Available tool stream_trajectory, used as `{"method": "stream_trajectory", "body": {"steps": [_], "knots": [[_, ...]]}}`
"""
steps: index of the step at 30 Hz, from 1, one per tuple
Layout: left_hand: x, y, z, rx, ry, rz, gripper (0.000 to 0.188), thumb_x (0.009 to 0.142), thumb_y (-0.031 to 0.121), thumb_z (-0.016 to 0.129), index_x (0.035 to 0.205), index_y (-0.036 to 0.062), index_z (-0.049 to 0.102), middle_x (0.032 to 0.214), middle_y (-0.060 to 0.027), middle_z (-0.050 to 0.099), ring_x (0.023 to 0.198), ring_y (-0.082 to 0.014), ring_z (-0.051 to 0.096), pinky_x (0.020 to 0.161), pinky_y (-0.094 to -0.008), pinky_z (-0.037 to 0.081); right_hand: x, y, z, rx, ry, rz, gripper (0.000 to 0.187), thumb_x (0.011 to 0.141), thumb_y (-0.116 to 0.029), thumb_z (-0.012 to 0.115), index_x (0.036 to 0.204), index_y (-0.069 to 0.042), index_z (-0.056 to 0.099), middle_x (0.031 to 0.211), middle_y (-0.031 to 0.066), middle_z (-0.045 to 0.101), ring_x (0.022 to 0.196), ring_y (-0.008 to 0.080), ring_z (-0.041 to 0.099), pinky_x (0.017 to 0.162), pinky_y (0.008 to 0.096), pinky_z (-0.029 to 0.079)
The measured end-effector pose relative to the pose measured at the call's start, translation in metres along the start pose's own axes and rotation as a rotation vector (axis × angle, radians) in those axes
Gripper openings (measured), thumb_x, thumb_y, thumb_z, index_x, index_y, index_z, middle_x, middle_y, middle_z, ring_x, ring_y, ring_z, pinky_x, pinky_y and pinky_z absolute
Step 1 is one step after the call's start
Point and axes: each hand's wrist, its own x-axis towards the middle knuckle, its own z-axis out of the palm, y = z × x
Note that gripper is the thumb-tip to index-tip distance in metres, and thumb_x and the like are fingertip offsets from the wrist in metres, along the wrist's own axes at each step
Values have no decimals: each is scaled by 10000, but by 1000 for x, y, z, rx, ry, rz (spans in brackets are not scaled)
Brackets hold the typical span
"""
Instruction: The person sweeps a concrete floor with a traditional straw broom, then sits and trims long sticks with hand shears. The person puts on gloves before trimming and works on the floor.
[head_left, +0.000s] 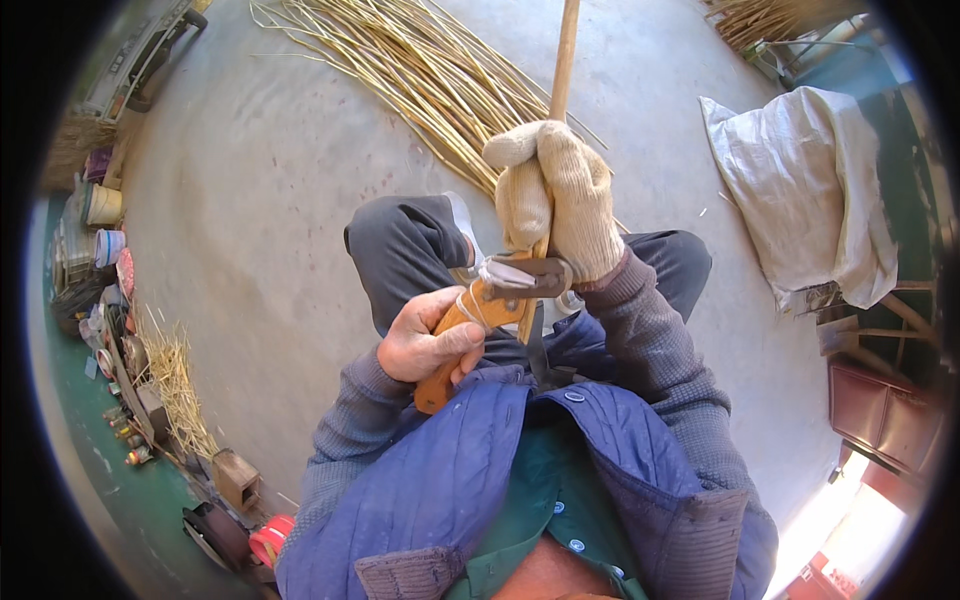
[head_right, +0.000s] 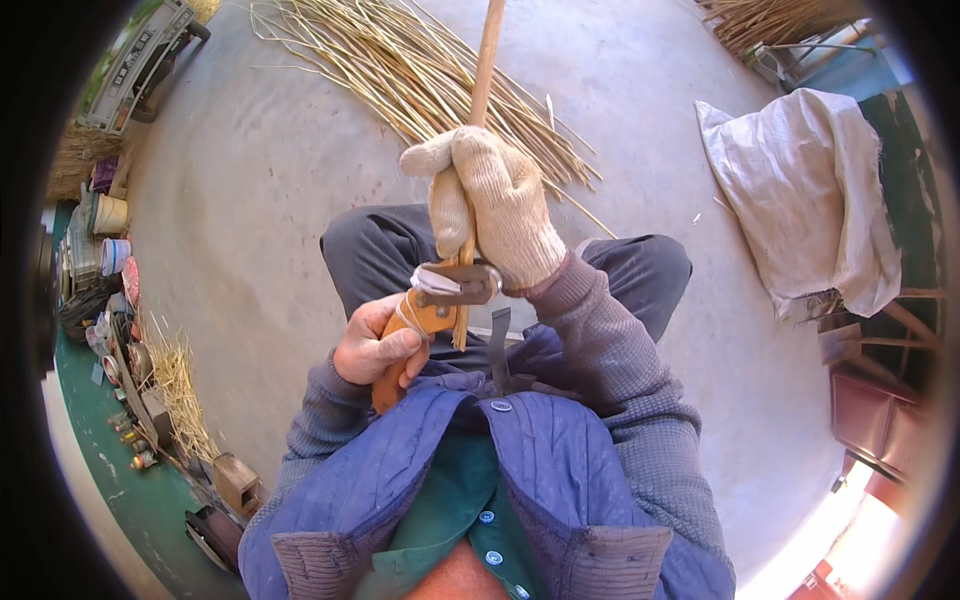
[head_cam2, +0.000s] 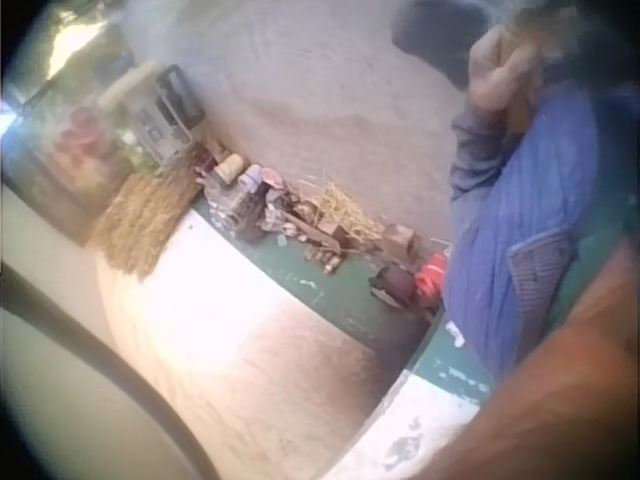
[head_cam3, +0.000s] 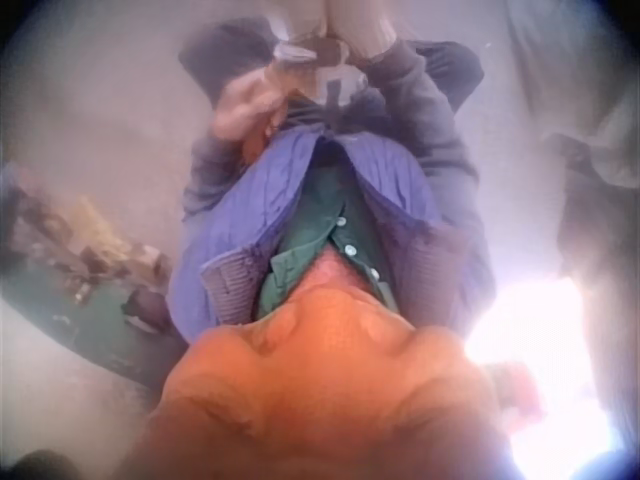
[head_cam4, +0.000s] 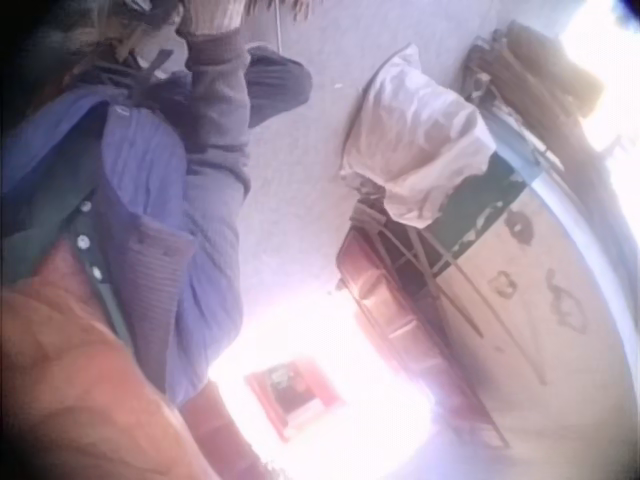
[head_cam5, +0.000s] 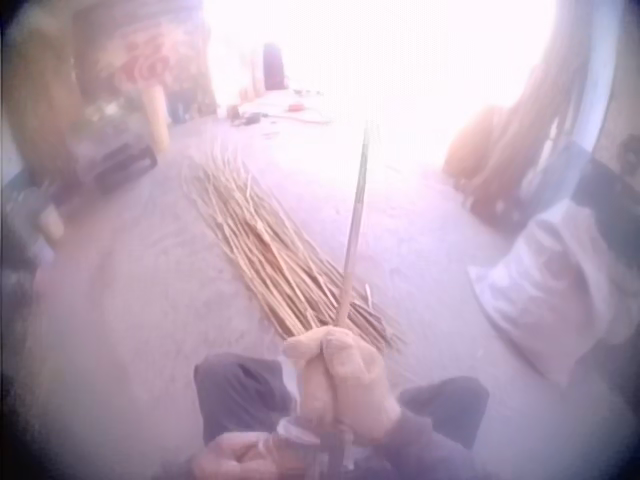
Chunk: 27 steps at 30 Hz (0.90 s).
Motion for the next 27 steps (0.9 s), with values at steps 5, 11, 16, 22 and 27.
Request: {"method": "stream_trajectory", "body": {"steps": [5, 11, 16, 22, 27], "knots": [[3, -3, 6, 109, -5, 28, 282, 1018, 237, 646, 1131, 6, 532, 717, -7, 574, 574, -66, 535, 534, -226, 457, -2, -20, -3, 43, -129, 11, 465, 1084, -371, 451, 1215, 43, 617, 665, 24, 588, 554, 97, 557, 509, 212, 468], [-16, -25, -1, 285, 104, -29, 262, 993, 201, 682, 1102, 3, 549, 720, -3, 573, 587, -60, 538, 536, -238, 465, 114, -69, -28, 272, 119, -23, 401, 1092, -405, 422, 1127, -34, 570, 639, -46, 458, 483, 49, 385, 447, 188, 355], [5, 12, -22, 402, 285, -20, 220, 949, 172, 732, 1017, 8, 601, 719, 0, 598, 571, -59, 559, 514, -233, 473, 103, -57, -3, 395, 167, 113, 374, 1095, -437, 418, 956, -110, 534, 561, -86, 345, 419, 60, 276, 353, 227, 234], [38, 40, -17, 478, 214, 61, 297, 914, 181, 766, 1087, -18, 630, 715, -7, 595, 562, -53, 547, 509, -218, 474, 91, -56, -22, 404, 29, -115, 461, 1105, -438, 387, 917, -100, 638, 537, -91, 395, 405, 37, 283, 358, 191, 313], [44, 18, -10, 604, 189, 104, 295, 921, 184, 759, 1085, -11, 610, 705, -33, 591, 558, -77, 547, 508, -259, 459, 78, -63, -30, 234, 109, -101, 484, 1107, -450, 368, 956, -74, 631, 552, -90, 362, 419, 39, 288, 379, 209, 292]]}}
